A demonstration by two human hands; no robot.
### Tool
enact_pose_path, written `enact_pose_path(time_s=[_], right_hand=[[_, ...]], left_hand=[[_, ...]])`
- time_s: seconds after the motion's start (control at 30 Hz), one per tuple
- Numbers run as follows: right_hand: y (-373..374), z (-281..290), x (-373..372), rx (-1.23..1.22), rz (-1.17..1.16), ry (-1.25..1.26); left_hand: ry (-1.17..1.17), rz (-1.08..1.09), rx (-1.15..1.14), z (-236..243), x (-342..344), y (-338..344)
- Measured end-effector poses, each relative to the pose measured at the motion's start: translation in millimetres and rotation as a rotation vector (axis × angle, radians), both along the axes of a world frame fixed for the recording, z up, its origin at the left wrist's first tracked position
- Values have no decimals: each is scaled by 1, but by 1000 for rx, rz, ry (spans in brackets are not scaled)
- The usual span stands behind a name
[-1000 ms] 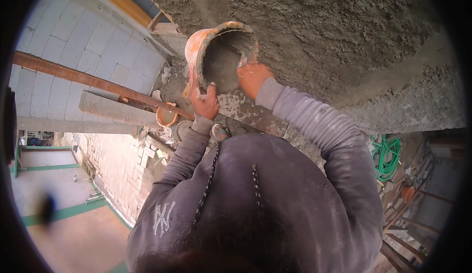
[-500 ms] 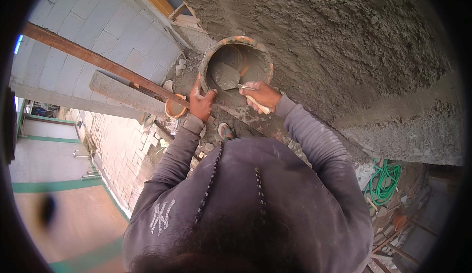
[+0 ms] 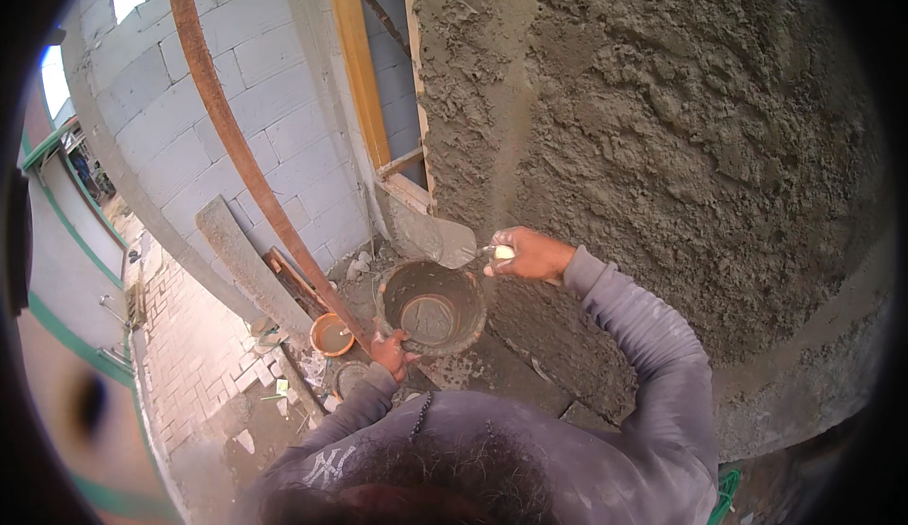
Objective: The person applies wet concrete to a wall using a trowel. They scoop the mixture from a bucket and spread it onto the rough surface of the wall.
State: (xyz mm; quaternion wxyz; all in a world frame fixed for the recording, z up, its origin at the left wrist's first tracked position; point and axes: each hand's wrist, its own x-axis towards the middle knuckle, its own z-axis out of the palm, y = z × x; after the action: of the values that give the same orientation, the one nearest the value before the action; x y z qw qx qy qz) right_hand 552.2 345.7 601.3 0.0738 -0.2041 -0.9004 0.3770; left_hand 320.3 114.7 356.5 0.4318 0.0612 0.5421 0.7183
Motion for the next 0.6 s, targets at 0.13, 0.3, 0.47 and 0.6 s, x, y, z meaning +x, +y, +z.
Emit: enact_pose_path(time_s=[0.13, 0.3, 0.47, 0.6], right_hand=[[18, 149, -69, -254, 96, 88], [82, 262, -121, -362, 241, 431], [187, 313, -155, -82, -372, 483], [134, 324, -161, 148, -335, 550]], left_hand=[[-79, -12, -71, -48, -43, -2], [-116, -190, -156, -59, -75, 13], [339, -310, -142, -163, -128, 5], [533, -344, 292, -294, -199, 6]])
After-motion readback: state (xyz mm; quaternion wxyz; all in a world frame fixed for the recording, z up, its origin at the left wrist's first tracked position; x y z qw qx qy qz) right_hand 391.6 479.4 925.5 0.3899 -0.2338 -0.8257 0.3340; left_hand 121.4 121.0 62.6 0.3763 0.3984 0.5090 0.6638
